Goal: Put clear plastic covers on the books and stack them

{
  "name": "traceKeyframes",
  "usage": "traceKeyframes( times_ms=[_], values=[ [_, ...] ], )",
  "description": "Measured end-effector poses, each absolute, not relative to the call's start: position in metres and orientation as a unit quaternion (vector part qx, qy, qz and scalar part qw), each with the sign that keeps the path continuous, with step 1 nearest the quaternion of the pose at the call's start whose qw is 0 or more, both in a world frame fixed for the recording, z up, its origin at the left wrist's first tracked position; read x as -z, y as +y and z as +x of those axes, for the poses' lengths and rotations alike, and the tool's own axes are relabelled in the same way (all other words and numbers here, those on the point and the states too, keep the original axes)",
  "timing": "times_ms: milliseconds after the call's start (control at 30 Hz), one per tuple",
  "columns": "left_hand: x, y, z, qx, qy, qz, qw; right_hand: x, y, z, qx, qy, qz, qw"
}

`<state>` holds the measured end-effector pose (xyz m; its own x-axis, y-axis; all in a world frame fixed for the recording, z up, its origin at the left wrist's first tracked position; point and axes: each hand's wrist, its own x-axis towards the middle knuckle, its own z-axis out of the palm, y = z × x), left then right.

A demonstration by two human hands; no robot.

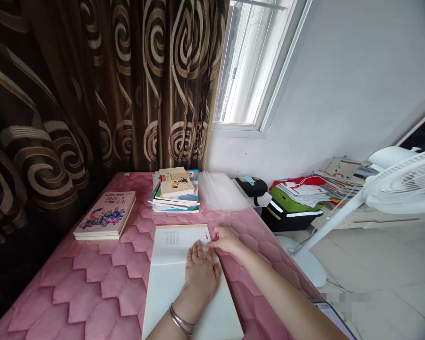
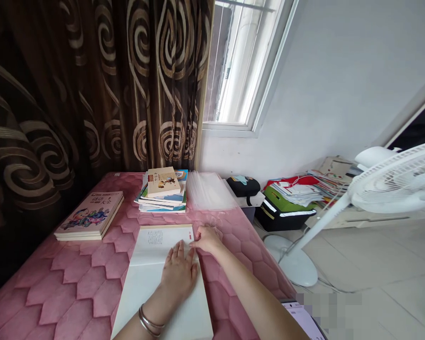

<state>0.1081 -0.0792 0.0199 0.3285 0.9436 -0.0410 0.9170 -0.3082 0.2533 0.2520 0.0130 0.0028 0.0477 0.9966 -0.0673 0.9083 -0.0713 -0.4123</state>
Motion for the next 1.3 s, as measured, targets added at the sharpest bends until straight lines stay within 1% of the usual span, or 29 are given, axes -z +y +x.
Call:
traceKeyframes(
  times_ms=[167,333,567,667,800,1000,1167,1300],
  values=[
    [-0.022,-0.079,0.108,-0.047,0.58,0.803,0.132,-0.006,0.043,0.249,-0.186,-0.646,-0.728,0.133],
    [-0.023,-0.08,0.108,-0.049,0.58,0.8,0.145,-0.007,0.066,0.243,-0.148,-0.636,-0.742,0.152],
    [-0.024,-0.081,0.108,-0.049,0.578,0.805,0.127,-0.002,0.041,0.238,-0.112,-0.639,-0.74,0.175],
    [-0.023,-0.081,0.108,-0.049,0.576,0.807,0.117,0.0,0.023,0.242,-0.123,-0.652,-0.73,0.165],
    [-0.021,-0.08,0.108,-0.051,0.577,0.807,0.114,-0.002,0.009,0.25,-0.154,-0.673,-0.713,0.126],
    [-0.021,-0.08,0.108,-0.052,0.578,0.805,0.121,-0.008,0.031,0.252,-0.199,-0.656,-0.723,0.086],
    [-0.021,-0.08,0.108,-0.051,0.577,0.805,0.125,-0.008,0.057,0.247,-0.182,-0.643,-0.738,0.088],
    [-0.018,-0.079,0.108,-0.059,0.578,0.803,0.131,-0.009,0.058,0.241,-0.14,-0.635,-0.752,0.108]
  ],
)
